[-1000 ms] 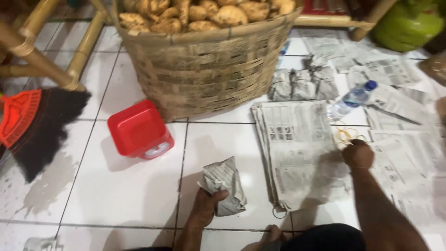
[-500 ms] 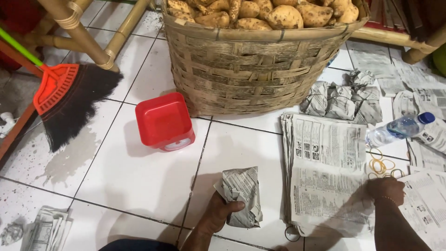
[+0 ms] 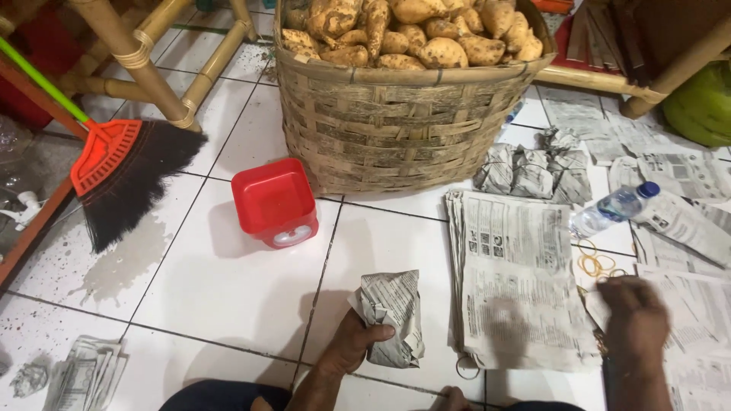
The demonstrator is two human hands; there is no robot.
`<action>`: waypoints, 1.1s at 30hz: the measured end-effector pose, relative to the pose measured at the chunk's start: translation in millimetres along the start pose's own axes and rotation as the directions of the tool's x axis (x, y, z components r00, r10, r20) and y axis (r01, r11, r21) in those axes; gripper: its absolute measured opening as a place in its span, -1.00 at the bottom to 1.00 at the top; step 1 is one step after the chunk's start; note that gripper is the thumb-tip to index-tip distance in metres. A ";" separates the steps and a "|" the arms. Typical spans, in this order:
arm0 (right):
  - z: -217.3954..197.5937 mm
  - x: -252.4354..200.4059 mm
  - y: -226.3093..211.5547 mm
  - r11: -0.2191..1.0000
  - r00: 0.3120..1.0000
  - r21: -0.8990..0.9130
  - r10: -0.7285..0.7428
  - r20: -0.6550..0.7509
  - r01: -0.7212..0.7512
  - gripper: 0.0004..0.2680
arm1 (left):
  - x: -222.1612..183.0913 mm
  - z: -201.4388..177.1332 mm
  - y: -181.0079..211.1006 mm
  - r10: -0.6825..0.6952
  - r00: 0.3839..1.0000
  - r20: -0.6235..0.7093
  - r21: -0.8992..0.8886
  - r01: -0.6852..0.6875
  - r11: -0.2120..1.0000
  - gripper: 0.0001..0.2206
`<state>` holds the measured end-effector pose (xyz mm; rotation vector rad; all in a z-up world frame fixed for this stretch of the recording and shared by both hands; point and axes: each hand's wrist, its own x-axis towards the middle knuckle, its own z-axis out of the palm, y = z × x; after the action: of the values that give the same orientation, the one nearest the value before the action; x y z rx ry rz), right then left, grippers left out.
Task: The person is picking tubers from a large wicker basket and wrapping them individually in sheets of newspaper.
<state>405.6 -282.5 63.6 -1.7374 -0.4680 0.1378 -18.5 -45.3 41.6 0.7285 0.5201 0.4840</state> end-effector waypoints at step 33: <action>179.7 -230.3 -49.0 0.584 0.485 0.446 -0.101 0.869 -0.678 -0.25 | -63.6 -7.1 -22.9 -0.160 0.941 0.299 -0.304 0.253 0.919 -0.11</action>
<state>123.0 -199.1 33.2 -0.7311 -0.6217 1.3576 -66.3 -93.5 38.0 0.3913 0.2441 0.2578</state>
